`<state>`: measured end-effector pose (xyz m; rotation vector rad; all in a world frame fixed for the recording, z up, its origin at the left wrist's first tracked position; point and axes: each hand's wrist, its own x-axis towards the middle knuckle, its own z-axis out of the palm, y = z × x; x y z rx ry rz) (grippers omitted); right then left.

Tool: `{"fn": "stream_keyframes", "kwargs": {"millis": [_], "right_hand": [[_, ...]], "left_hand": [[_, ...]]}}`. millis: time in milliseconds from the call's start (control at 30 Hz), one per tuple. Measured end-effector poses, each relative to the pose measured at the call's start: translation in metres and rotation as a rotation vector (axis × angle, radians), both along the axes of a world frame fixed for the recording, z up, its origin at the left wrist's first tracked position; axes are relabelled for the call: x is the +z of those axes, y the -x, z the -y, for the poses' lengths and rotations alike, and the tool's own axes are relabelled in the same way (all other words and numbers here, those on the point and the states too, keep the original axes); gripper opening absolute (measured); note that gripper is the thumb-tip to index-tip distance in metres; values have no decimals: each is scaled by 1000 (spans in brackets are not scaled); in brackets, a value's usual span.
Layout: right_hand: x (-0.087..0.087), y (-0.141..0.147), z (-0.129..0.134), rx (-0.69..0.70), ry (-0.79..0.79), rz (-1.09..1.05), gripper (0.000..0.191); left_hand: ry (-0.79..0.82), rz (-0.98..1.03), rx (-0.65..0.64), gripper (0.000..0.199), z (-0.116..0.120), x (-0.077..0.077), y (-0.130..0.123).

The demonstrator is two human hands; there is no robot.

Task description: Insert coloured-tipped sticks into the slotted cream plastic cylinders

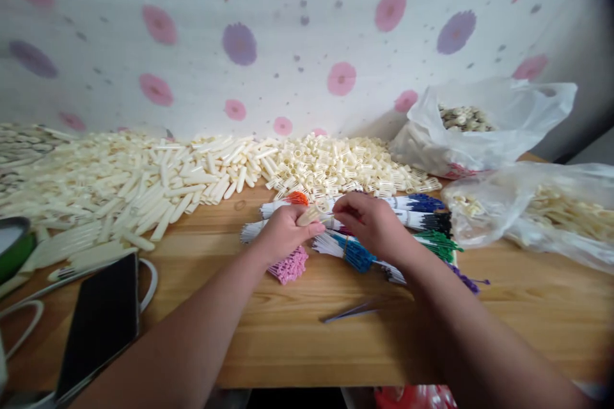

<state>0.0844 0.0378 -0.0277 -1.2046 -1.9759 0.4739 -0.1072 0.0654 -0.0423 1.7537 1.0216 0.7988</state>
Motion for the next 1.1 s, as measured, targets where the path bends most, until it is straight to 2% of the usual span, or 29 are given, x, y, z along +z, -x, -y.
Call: {"fn": "stream_keyframes", "kwargs": {"millis": [100,200,367,533,633,700,767,867,967,1100], "right_hand": [[-2,-1,2,83,130,-377,15],[2,-2,6,185,229,-585,12],[6,1,9,185,263,-657,7],[3,8,7,267,297,-687,7],[5,7,11,221,130,-556,7],[10,3,18,103,-117,-499,5],[18,0,30,-40,-391,-531,4],[28,-4,50,-154,-658,-588,8],[37,-4,66,-90,-701,-483,12],[45,-1,74,54,-668,-191,14]], "left_hand": [[25,116,12,23,4,3,-3],[14,188,-2,23,7,6,-4],[26,204,-80,28,11,5,-4],[16,209,-144,30,12,3,-5],[-85,209,-105,27,9,5,-5],[-234,191,-29,20,6,6,-4],[-404,168,28,14,1,5,-2],[-571,165,6,10,-5,2,2],[-611,134,-51,8,-6,-1,4],[-602,99,-85,12,-4,0,4]]}}
